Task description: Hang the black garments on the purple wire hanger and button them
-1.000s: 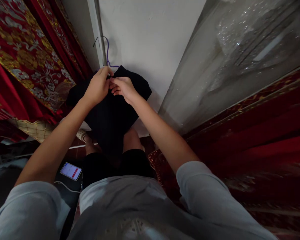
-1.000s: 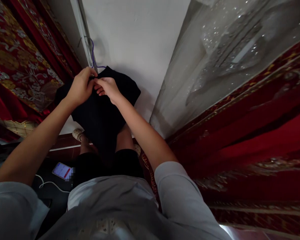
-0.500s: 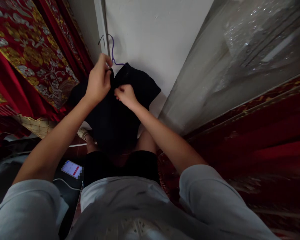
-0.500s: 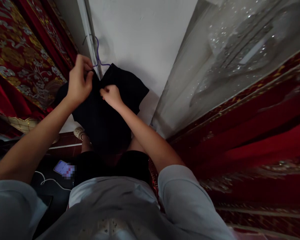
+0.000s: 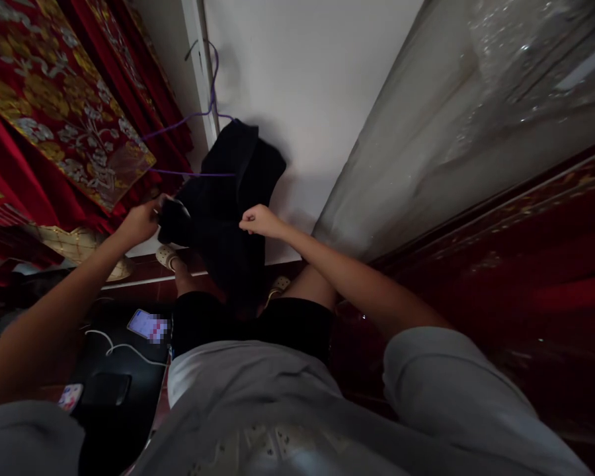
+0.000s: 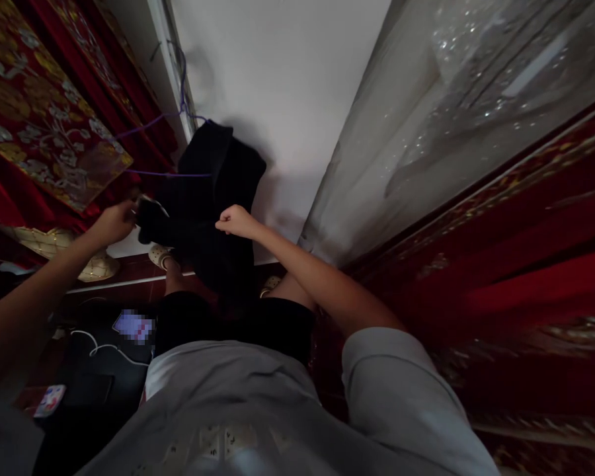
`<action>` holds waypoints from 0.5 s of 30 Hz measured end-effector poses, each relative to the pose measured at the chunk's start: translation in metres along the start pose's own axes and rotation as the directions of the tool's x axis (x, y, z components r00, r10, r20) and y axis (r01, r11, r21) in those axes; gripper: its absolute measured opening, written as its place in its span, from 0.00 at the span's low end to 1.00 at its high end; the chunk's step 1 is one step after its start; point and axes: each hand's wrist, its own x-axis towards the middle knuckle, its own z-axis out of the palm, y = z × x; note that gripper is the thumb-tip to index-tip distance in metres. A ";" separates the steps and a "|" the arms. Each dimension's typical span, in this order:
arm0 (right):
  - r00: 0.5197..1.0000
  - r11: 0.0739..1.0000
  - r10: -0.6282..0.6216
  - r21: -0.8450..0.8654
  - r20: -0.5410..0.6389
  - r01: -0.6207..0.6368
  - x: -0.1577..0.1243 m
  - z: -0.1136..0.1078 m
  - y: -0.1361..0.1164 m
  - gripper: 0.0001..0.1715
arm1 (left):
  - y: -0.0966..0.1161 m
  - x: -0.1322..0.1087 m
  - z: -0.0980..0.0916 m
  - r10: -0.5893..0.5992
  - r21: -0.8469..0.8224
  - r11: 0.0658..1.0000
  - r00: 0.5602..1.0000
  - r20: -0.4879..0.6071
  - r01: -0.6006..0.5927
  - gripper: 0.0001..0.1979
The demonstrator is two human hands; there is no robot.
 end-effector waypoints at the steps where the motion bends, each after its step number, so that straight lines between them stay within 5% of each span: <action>1: 1.000 1.000 0.021 0.006 0.015 -0.021 0.000 0.001 0.002 0.12 | 0.005 -0.002 0.005 0.039 -0.007 0.999 0.997 0.068 -0.039 0.13; 3: 0.995 0.997 0.070 -0.017 0.076 -0.069 0.000 0.003 0.004 0.11 | 0.021 -0.005 0.008 0.152 -0.091 0.985 0.985 0.079 -0.145 0.12; 6: 0.974 0.995 0.095 -0.030 0.204 -0.091 -0.003 0.006 0.002 0.03 | 0.058 -0.008 0.004 0.272 -0.278 0.910 0.949 -0.158 -0.307 0.10; 10: 0.946 0.980 -0.143 0.177 0.291 0.093 -0.010 0.016 -0.027 0.38 | 0.115 -0.011 -0.002 0.307 -0.439 0.775 0.878 -0.367 -0.455 0.05; 12: 0.949 0.944 -0.222 0.292 0.225 0.152 -0.013 0.024 -0.052 0.34 | 0.134 -0.008 0.000 0.326 -0.464 0.739 0.862 -0.387 -0.488 0.05; 15: 0.990 0.926 -0.097 0.374 0.104 0.051 -0.016 0.031 -0.088 0.19 | 0.143 -0.003 0.006 0.319 -0.501 0.706 0.856 -0.406 -0.501 0.12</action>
